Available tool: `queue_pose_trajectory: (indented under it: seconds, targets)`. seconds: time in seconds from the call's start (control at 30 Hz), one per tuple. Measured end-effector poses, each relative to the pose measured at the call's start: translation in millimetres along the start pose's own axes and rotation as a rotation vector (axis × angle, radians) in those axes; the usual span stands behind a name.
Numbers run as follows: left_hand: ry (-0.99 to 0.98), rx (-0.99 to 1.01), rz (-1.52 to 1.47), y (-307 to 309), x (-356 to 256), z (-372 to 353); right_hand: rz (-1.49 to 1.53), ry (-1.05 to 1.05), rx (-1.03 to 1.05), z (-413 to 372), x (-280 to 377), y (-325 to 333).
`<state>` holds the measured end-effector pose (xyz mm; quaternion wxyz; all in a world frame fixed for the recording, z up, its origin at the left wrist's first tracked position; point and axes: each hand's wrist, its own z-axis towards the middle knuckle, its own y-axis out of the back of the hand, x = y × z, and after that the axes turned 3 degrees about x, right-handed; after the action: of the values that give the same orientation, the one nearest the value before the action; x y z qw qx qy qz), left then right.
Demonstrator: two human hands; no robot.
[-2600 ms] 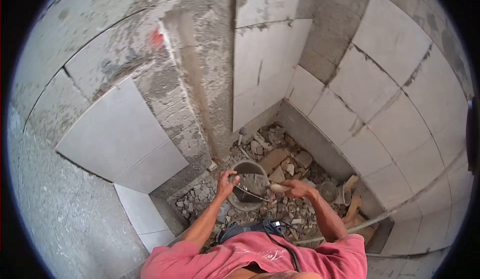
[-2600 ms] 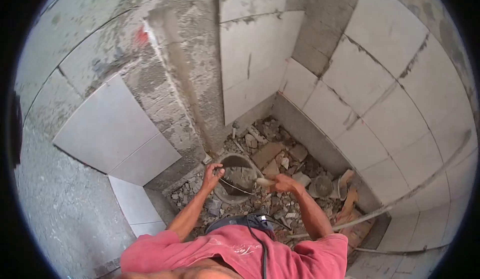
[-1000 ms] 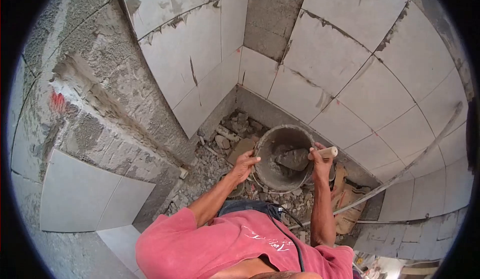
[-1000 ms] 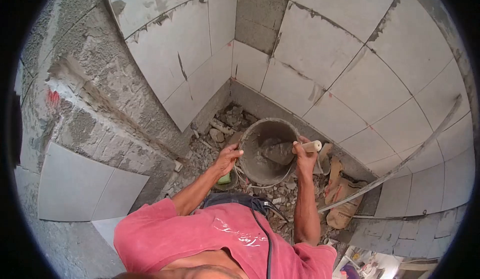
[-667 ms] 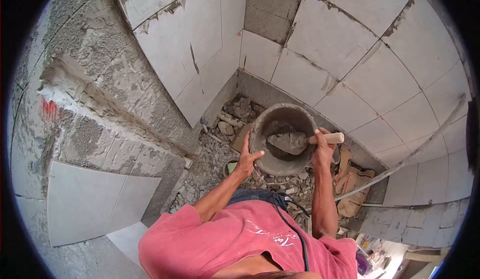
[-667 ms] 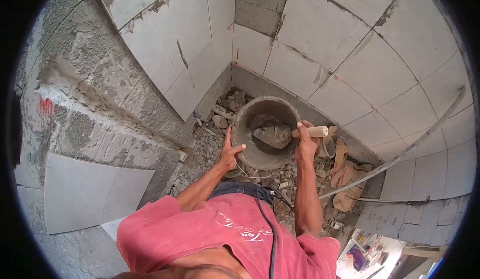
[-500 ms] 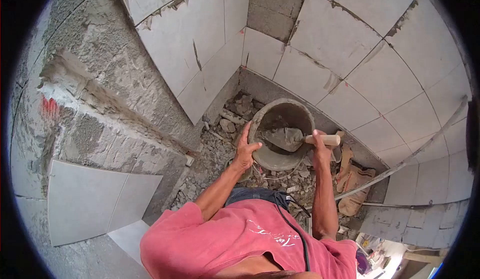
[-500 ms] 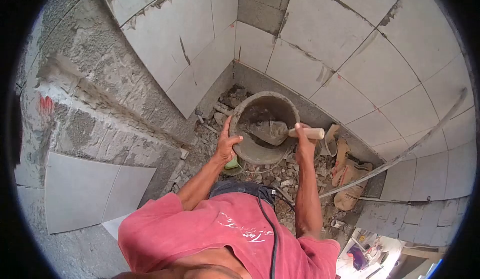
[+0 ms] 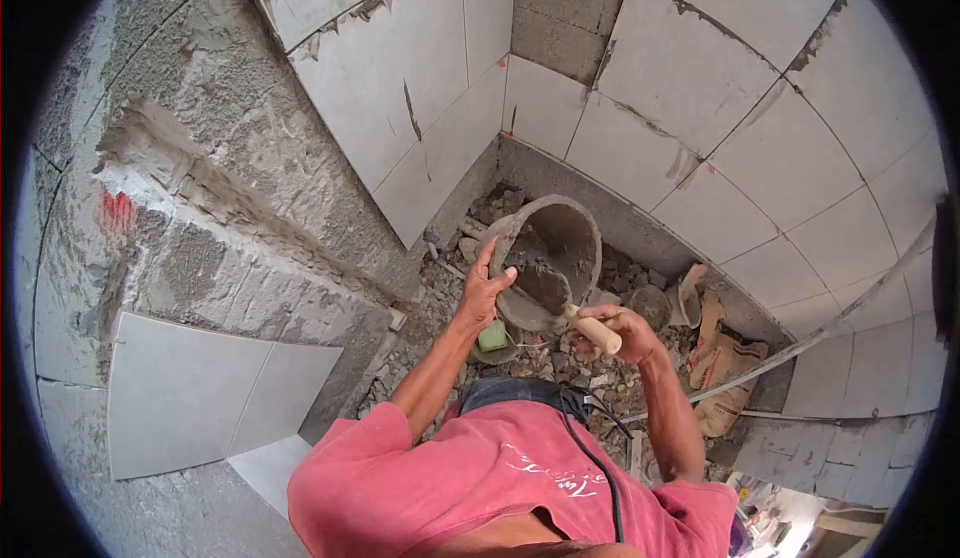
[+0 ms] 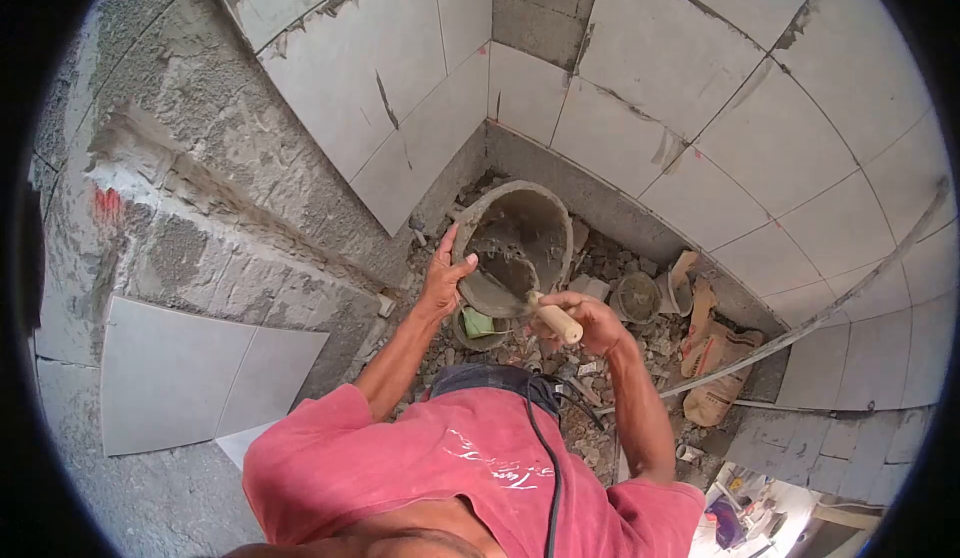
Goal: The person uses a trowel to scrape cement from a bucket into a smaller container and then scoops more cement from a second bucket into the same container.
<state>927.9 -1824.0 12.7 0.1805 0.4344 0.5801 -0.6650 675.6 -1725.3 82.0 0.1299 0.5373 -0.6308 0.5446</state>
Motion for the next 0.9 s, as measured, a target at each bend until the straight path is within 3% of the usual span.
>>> queue_pose_trajectory:
  seconds: [0.07, 0.1, 0.13, 0.2, 0.23, 0.27, 0.33, 0.37, 0.4, 0.47, 0.53, 0.63, 0.7, 0.83, 0.9]
  targets:
    - [-0.013, 0.005, 0.053, 6, 6, 1, 0.071, -0.218, -0.009, 1, 9, 4]
    - [-0.024, 0.008, 0.104, 9, 9, 1, -0.186, -0.296, -0.028, 2, 16, 4]
    - [-0.026, 0.009, 0.103, 13, 11, 3, -0.187, -0.295, -0.029, 1, 23, 2]
    - [-0.019, 0.023, 0.103, 14, 10, 5, -0.831, -0.306, 0.114, -4, 36, -12]
    - [-0.019, 0.019, 0.101, 14, 10, 5, -1.408, -0.073, 0.112, -9, 44, -22]
    - [-0.009, 0.032, 0.127, 14, 9, 6, -1.409, -0.076, 0.115, -12, 51, -31]
    - [-0.004, 0.046, 0.148, 10, 6, 10, -2.109, 0.081, -0.053, -16, 65, -47]
    - [-0.003, 0.064, 0.189, 7, 4, 11, -2.212, 0.161, -0.045, -17, 71, -51]
    - [-0.002, 0.082, 0.231, 4, 1, 11, -2.216, 0.160, -0.047, -14, 74, -50]
    - [0.031, 0.079, 0.285, -2, -4, 12, -2.359, 0.380, -0.057, -8, 80, -45]
    - [0.064, 0.078, 0.338, -5, -9, 16, -2.400, 0.413, -0.070, -1, 87, -40]
    - [0.089, 0.054, 0.135, -6, -12, 14, -2.407, 0.439, -0.074, 10, 77, -30]
    - [0.043, 0.088, 0.342, -8, -16, 12, -2.311, 0.320, -0.177, 24, 63, -20]
    - [0.034, 0.014, 0.412, 3, 0, 20, -2.127, 0.177, -0.374, 38, 46, -11]
    - [-0.091, -0.033, 0.528, 1, -4, 16, -2.086, 0.065, -0.385, 40, 38, -15]
